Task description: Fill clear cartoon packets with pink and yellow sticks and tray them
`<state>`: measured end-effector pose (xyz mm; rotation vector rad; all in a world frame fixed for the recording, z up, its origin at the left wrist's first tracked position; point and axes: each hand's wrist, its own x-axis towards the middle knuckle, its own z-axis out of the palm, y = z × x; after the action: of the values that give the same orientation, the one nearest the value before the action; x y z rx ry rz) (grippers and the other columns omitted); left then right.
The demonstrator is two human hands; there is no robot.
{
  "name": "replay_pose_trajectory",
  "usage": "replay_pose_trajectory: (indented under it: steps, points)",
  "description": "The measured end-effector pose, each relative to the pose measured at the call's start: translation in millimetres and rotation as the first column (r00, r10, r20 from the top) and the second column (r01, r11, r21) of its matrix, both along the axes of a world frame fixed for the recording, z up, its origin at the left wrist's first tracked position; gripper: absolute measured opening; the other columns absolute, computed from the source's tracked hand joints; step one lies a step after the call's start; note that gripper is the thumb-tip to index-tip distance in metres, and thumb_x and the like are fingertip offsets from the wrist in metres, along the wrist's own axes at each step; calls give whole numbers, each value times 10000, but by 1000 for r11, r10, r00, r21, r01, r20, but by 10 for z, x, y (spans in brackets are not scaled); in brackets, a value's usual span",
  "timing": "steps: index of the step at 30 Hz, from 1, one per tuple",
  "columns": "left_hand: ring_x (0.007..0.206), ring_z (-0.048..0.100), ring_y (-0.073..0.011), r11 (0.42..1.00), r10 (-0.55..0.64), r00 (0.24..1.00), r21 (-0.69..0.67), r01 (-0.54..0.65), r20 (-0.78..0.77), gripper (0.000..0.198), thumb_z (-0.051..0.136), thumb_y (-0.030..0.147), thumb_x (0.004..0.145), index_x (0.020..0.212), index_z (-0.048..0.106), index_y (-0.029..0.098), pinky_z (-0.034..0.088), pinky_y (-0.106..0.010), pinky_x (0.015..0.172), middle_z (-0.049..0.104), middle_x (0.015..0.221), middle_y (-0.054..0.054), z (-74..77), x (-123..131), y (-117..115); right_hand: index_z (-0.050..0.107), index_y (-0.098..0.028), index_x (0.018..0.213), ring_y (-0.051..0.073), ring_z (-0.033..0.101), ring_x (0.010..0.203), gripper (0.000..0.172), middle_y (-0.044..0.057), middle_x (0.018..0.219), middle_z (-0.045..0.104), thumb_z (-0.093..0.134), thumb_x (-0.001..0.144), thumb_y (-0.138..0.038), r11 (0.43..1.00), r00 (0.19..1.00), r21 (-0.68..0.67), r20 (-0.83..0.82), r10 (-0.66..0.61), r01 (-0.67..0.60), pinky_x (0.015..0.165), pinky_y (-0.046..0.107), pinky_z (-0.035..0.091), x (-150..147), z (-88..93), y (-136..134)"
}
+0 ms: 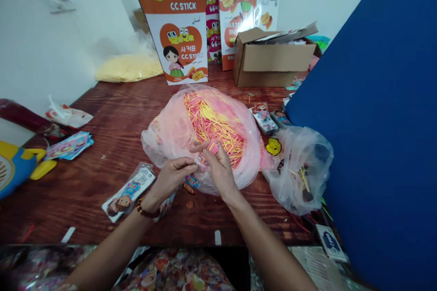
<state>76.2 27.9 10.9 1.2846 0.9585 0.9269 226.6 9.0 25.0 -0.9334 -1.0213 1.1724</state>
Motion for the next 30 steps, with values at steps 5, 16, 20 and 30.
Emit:
replay_pose_trajectory:
  steps: [5, 16, 20, 30]
  points:
    - [667, 591, -135, 997, -19, 997, -75, 25, 78, 256, 776, 396, 727, 766, 758, 144, 477, -244, 659, 699, 721, -25, -3, 49, 28, 663, -240, 1099, 216, 660, 1085, 256, 64, 1157, 729, 583, 907, -388, 994, 998, -94, 31, 62, -59, 924, 360, 526, 87, 44, -2]
    - [710, 596, -138, 997, 16, 979, -75, -1, 204, 242, 779, 386, 732, 815, 790, 160, 480, -247, 690, 723, 784, -27, -100, 179, 80, 767, -263, 984, 229, 664, 1067, 212, 34, 1068, 754, 595, 888, -342, 1000, 972, 1, 234, 22, -22, 966, 379, 486, 296, 96, 37]
    - [703, 593, -134, 999, 12, 978, -47, -2, 210, 246, 762, 393, 760, 834, 793, 160, 473, -246, 691, 722, 781, -27, -112, 180, 78, 772, -249, 933, 237, 676, 1003, 204, 44, 987, 762, 608, 876, -356, 999, 969, -5, 245, 39, -39, 952, 398, 489, 315, 166, 53]
    - [725, 610, -136, 997, 78, 932, -25, -74, 355, 211, 784, 383, 749, 794, 795, 177, 483, -257, 739, 734, 770, -21, -44, 133, 181, 604, -248, 808, 111, 495, 583, 190, -40, 650, 454, 652, 870, -421, 977, 981, 129, -122, -153, 168, 607, 271, 492, 398, 488, 103]
